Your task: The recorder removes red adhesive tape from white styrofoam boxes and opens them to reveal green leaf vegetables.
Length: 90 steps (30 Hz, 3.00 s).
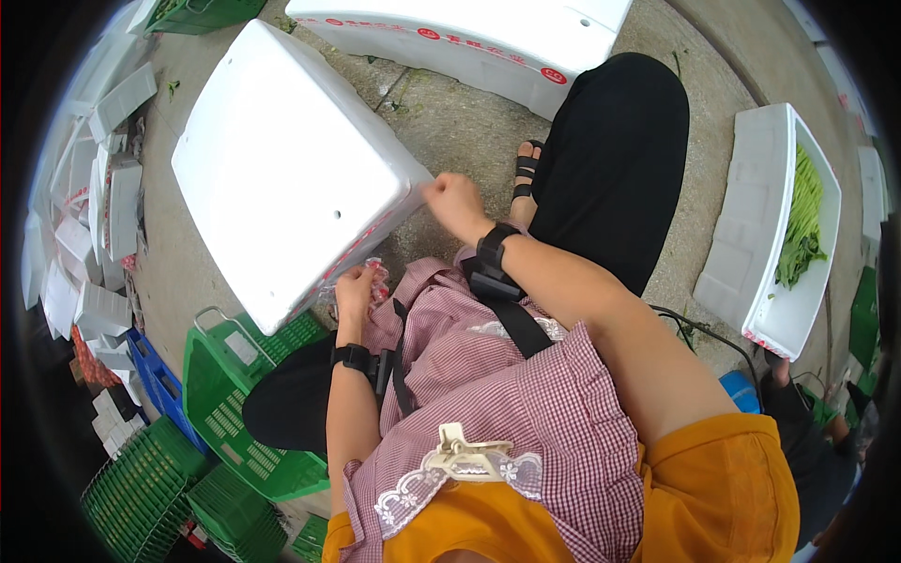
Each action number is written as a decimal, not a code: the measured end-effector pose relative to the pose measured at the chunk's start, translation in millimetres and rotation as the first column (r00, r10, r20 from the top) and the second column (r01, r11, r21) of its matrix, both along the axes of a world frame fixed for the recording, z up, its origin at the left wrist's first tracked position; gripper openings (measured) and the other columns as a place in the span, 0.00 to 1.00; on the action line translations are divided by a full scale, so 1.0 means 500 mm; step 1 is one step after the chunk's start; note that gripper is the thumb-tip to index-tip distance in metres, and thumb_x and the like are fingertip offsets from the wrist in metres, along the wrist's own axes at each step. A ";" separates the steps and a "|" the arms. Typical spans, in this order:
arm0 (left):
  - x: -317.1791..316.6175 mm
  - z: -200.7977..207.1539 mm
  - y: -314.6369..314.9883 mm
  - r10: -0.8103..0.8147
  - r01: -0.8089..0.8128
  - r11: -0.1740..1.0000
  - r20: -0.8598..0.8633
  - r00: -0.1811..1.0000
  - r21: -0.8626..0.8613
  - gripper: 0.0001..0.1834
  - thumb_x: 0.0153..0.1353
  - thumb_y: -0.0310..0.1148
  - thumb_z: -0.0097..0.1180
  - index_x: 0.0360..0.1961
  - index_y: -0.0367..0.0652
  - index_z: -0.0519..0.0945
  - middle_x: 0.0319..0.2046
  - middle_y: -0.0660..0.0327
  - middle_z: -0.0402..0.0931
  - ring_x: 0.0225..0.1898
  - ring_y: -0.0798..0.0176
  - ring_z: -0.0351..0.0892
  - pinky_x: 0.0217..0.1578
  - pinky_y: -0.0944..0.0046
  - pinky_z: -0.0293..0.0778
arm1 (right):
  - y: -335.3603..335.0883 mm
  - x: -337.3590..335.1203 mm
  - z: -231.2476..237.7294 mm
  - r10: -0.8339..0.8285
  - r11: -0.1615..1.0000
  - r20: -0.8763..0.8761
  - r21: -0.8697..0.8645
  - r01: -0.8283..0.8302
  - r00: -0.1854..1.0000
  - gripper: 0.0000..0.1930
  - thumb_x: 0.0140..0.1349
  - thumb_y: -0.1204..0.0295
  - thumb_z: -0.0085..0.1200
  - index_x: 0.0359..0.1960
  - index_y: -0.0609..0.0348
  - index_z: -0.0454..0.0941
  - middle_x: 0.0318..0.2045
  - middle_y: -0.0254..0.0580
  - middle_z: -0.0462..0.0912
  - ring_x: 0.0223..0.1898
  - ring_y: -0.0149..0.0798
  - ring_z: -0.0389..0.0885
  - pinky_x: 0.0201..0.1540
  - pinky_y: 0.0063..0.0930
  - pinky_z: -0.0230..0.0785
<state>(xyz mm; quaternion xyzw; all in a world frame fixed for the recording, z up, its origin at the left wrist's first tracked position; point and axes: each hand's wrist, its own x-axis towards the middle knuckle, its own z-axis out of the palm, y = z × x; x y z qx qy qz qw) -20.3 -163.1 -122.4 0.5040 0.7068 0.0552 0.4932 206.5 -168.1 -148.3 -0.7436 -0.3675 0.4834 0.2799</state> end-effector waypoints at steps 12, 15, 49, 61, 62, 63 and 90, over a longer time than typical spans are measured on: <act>-0.001 -0.003 -0.004 0.036 -0.037 0.999 0.028 0.999 0.020 0.09 0.57 0.30 0.47 0.30 0.34 0.75 0.22 0.59 0.78 0.13 0.73 0.68 0.12 0.74 0.61 | 0.022 0.008 0.001 -0.122 0.890 -0.218 0.408 0.204 0.968 0.10 0.51 0.71 0.50 0.34 0.61 0.79 0.28 0.49 0.80 0.30 0.43 0.79 0.35 0.30 0.69; -0.001 -0.002 -0.006 -0.018 0.024 0.997 0.082 0.996 -0.067 0.10 0.58 0.29 0.42 0.34 0.34 0.74 0.26 0.60 0.77 0.19 0.72 0.71 0.17 0.74 0.65 | 0.023 0.013 -0.002 -0.126 0.903 -0.211 0.380 0.200 0.969 0.09 0.50 0.70 0.52 0.30 0.61 0.79 0.27 0.48 0.80 0.29 0.42 0.79 0.34 0.30 0.69; -0.022 -0.032 -0.010 0.047 -0.025 0.992 0.180 0.983 -0.127 0.10 0.57 0.26 0.42 0.37 0.36 0.75 0.30 0.62 0.77 0.21 0.76 0.68 0.20 0.76 0.63 | -0.017 -0.008 0.028 0.287 0.875 0.437 0.242 -0.419 0.852 0.07 0.42 0.69 0.49 0.22 0.55 0.78 0.24 0.46 0.78 0.29 0.47 0.78 0.31 0.39 0.70; 0.014 0.016 -0.007 0.300 -0.172 0.938 0.450 0.841 -0.302 0.14 0.59 0.34 0.38 0.40 0.39 0.72 0.33 0.61 0.75 0.28 0.69 0.72 0.28 0.71 0.68 | -0.085 -0.126 0.069 0.782 0.448 0.303 0.335 -0.829 0.545 0.06 0.40 0.71 0.51 0.21 0.56 0.76 0.21 0.46 0.78 0.26 0.49 0.78 0.29 0.40 0.69; 0.009 0.019 -0.010 0.280 -0.143 0.943 0.484 0.829 -0.300 0.14 0.60 0.36 0.38 0.39 0.39 0.72 0.33 0.61 0.75 0.28 0.70 0.72 0.28 0.71 0.68 | -0.086 -0.129 0.067 0.793 0.422 0.310 0.341 -0.840 0.525 0.06 0.40 0.71 0.51 0.21 0.56 0.76 0.21 0.46 0.78 0.26 0.49 0.78 0.29 0.40 0.69; 0.011 0.021 -0.013 0.295 -0.164 0.942 0.492 0.819 -0.292 0.14 0.60 0.36 0.38 0.39 0.39 0.72 0.33 0.61 0.75 0.28 0.70 0.72 0.28 0.71 0.68 | -0.090 -0.125 0.060 0.805 0.406 0.332 0.296 -0.864 0.492 0.06 0.40 0.70 0.52 0.22 0.57 0.76 0.21 0.47 0.78 0.26 0.49 0.78 0.29 0.40 0.69; -0.546 0.412 0.150 0.556 -0.001 0.700 -0.543 0.629 0.714 0.10 0.51 0.33 0.50 0.25 0.37 0.78 0.23 0.47 0.74 0.28 0.45 0.75 0.32 0.55 0.70 | 0.253 -0.350 0.354 0.853 0.108 0.504 0.087 -0.990 0.137 0.12 0.50 0.67 0.53 0.36 0.57 0.77 0.27 0.42 0.79 0.30 0.43 0.78 0.36 0.33 0.69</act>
